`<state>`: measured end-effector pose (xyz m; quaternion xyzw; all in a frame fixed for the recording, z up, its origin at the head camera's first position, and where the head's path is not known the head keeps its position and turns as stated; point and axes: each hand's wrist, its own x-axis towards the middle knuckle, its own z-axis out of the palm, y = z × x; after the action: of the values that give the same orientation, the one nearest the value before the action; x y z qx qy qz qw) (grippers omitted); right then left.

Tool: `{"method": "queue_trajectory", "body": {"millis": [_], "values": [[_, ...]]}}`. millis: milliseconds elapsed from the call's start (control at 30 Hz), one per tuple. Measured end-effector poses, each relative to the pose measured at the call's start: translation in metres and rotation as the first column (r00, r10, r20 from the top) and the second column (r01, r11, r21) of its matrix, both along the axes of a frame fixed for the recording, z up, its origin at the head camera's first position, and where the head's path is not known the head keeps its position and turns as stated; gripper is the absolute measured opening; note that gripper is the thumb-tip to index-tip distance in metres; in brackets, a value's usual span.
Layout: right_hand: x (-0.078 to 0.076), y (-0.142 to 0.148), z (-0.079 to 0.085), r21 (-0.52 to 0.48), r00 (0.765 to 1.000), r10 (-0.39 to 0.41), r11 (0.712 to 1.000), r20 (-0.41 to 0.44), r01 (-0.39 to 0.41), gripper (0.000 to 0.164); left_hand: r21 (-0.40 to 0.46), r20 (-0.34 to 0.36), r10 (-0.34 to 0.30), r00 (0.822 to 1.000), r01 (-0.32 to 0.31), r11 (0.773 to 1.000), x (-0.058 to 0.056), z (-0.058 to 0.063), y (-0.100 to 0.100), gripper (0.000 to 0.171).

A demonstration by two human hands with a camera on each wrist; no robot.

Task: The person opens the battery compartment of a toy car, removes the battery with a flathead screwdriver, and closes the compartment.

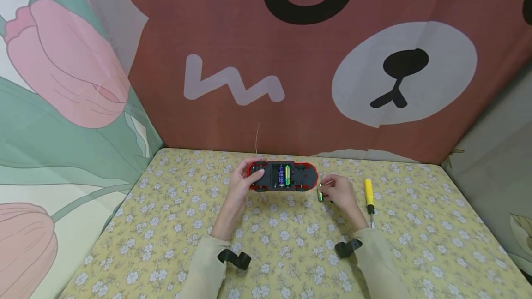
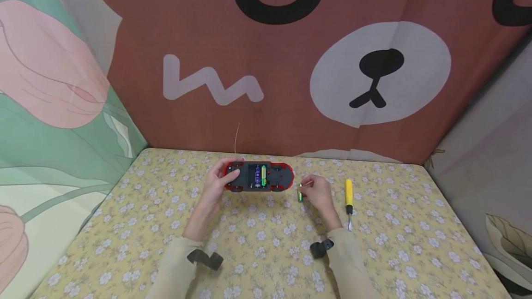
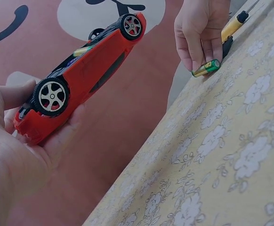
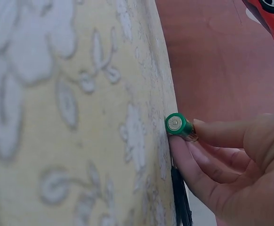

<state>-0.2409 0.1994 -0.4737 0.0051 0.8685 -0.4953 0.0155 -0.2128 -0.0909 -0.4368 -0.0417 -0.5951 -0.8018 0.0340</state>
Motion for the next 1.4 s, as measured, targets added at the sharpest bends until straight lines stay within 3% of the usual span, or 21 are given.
{"method": "queue_trajectory", "body": {"millis": [367,900,1133,1400], "values": [[-0.002,-0.001,-0.002,0.142,0.999,0.038,0.989,-0.011,-0.037,0.005,-0.008,0.0,-0.001,1.0,0.001,1.0,0.0,-0.001,0.0,0.038],[0.002,-0.003,0.005,0.153,0.999,0.024,0.988,-0.026,-0.019,0.005,0.003,0.012,0.007,1.0,-0.007,1.0,-0.001,0.0,0.001,0.034],[0.003,-0.002,0.019,0.168,0.99,0.019,0.986,-0.138,0.005,0.006,-0.005,0.008,0.014,1.0,-0.014,1.0,-0.001,0.0,-0.002,0.035],[0.012,-0.003,0.047,0.157,0.96,0.0,0.986,-0.282,0.046,0.011,0.001,0.02,0.009,1.0,-0.009,1.0,-0.001,0.0,0.0,0.034]]}}
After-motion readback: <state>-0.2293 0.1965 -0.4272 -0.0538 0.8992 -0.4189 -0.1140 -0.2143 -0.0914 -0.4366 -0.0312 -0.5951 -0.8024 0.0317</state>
